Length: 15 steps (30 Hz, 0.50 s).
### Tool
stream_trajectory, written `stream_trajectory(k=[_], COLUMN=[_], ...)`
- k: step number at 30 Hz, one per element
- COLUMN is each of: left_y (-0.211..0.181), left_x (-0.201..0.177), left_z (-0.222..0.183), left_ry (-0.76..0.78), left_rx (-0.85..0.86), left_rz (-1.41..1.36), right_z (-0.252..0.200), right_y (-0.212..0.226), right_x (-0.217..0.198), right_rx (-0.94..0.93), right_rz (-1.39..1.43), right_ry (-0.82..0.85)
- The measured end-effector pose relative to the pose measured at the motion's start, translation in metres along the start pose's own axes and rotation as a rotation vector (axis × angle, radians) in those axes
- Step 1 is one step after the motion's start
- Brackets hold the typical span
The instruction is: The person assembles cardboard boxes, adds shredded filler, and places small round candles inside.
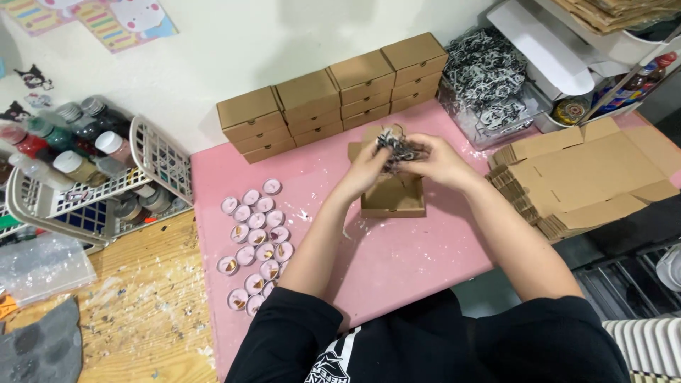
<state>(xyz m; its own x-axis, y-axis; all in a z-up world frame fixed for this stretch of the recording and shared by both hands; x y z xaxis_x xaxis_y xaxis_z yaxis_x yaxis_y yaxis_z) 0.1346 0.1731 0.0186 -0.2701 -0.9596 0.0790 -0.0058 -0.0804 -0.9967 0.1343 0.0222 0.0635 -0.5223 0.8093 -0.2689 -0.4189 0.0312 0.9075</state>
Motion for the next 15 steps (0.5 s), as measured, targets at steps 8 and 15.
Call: stream_trajectory(k=[8, 15], left_y=[-0.051, -0.076], left_x=[-0.005, -0.004], left_z=[-0.062, -0.081], left_ry=[-0.115, -0.2], left_rx=[-0.17, -0.074], left_rz=[0.637, 1.095], right_z=[-0.029, -0.027], right_y=[-0.001, 0.039], right_x=[0.003, 0.016], right_rx=[0.245, -0.053], right_rz=[-0.128, -0.698], right_ry=[-0.053, 0.127])
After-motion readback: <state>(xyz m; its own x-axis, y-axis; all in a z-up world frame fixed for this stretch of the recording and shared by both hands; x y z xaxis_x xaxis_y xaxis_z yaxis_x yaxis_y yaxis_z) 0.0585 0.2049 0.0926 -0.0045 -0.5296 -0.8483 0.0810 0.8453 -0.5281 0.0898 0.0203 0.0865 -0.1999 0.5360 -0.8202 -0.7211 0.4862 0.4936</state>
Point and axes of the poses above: each hand's wrist, its own z-axis towards the middle knuckle, its own x-axis out of the palm, y = z × x, the point moved 8 cm from there along z, towards the middle knuckle, and after that the axes turned 10 degrees about -x, right-handed, at the moved point
